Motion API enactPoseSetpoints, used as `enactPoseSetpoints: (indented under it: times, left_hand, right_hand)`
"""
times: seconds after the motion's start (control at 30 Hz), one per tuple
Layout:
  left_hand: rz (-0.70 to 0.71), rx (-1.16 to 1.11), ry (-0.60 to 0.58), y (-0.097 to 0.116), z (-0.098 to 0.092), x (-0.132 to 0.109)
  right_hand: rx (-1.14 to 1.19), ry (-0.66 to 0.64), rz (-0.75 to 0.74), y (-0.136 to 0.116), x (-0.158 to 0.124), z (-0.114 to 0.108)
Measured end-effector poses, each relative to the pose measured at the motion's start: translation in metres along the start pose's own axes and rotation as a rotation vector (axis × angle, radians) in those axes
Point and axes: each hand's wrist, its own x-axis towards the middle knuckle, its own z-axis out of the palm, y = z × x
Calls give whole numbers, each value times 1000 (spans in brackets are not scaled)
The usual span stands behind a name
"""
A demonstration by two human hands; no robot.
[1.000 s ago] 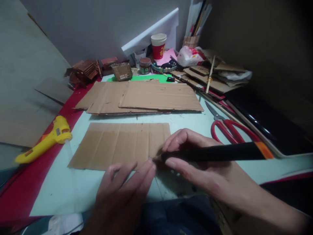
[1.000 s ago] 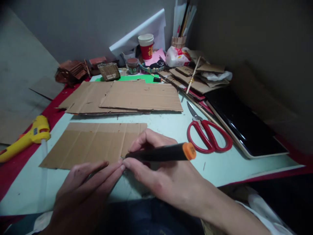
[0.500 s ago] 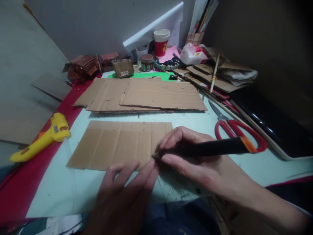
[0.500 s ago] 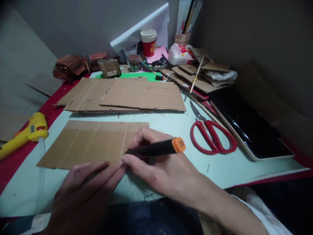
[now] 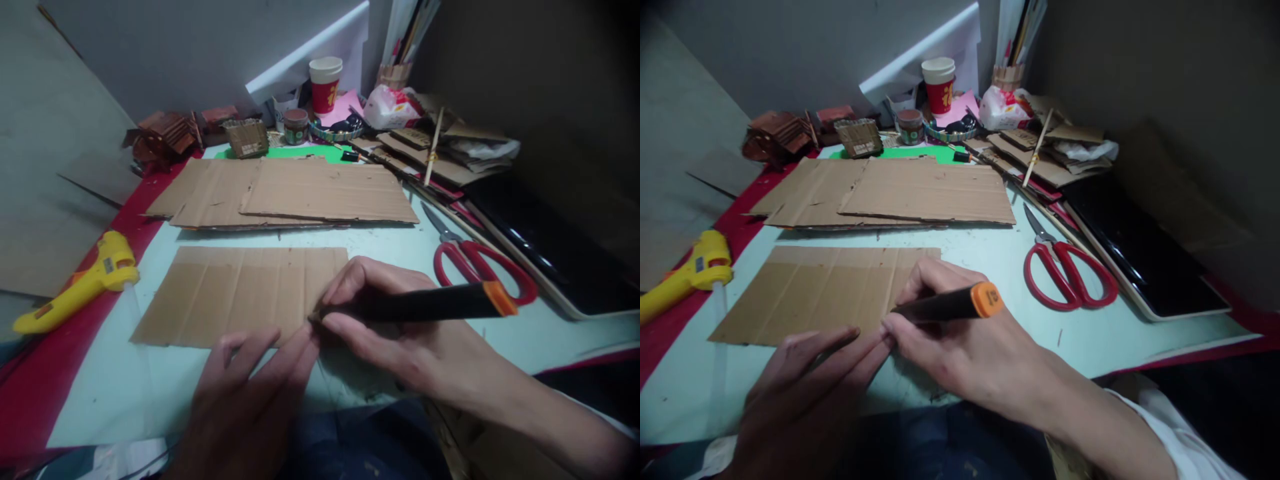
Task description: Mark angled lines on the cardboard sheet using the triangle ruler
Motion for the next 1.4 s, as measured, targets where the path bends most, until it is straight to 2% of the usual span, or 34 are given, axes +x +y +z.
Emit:
enactPoseSetpoints:
  times: [0.73,1.07,1.27,1.4]
  left_hand:
    - [0,19,-108,0,-7,2]
    - [148,99,-137,-17,-5,-8]
    - [33,-21,-103,-12,-4,-8]
    - [64,-30,-97,-13,-5,-8]
  right_hand:
    - [-17,36,74,2,-33,-19]
    - [36,46,59,4,-40,-22]
    - [64,63,132,5,-48,-25]
    - [56,72,121,8,-51,-25]
